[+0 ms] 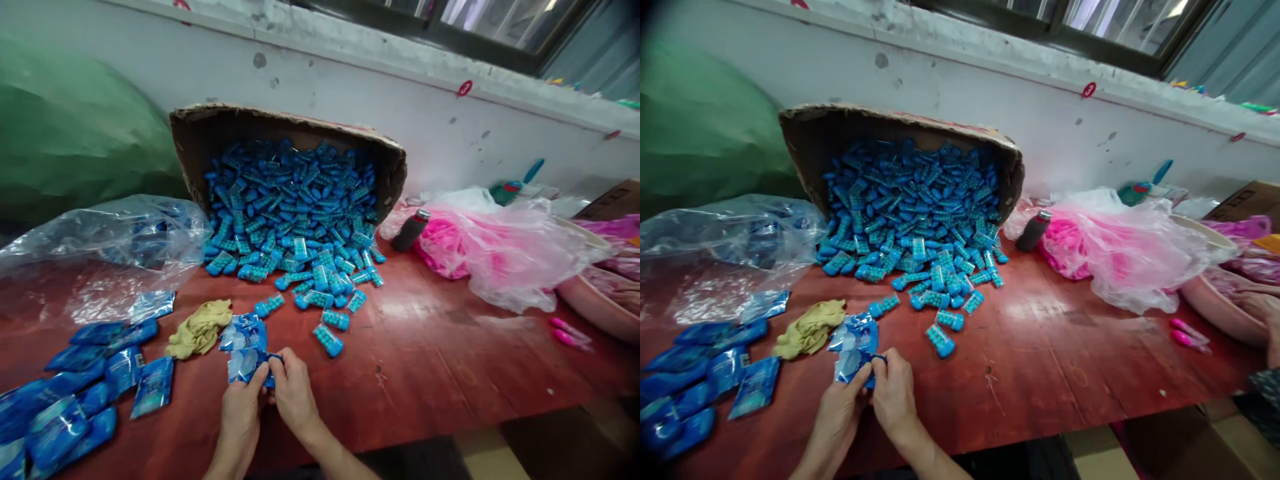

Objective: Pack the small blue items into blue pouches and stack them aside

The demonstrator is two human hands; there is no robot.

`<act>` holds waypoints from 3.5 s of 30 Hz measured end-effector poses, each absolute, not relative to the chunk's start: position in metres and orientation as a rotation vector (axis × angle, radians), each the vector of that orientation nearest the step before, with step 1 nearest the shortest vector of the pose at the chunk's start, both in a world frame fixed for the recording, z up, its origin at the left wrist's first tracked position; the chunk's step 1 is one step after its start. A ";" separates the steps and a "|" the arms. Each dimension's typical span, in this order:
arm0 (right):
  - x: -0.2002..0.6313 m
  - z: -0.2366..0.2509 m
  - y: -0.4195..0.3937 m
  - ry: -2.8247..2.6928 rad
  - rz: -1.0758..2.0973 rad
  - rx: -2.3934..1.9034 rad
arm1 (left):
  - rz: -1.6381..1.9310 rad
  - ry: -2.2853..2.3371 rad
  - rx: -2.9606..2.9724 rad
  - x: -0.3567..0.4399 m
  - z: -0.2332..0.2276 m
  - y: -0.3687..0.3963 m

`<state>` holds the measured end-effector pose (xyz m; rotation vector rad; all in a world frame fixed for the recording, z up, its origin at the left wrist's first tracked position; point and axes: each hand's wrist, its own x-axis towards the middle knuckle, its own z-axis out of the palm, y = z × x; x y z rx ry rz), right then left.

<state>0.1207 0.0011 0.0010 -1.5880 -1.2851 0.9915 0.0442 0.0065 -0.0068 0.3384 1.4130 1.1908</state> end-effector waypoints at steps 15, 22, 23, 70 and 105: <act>0.190 0.014 0.009 -1.871 0.218 -2.017 | 0.942 1.213 0.250 0.014 0.008 -0.001; 0.192 -0.006 -0.001 -1.919 0.253 -1.979 | 0.944 1.220 0.089 0.021 0.009 -0.007; 0.189 -0.006 -0.002 -1.873 0.362 -1.875 | 0.947 1.232 0.078 0.022 0.010 -0.006; 0.159 0.006 -0.006 -1.549 0.766 -1.565 | 1.021 1.242 0.321 0.025 0.008 -0.009; 0.169 0.024 -0.014 -1.513 0.987 -1.463 | 1.017 1.223 0.009 0.019 0.005 -0.008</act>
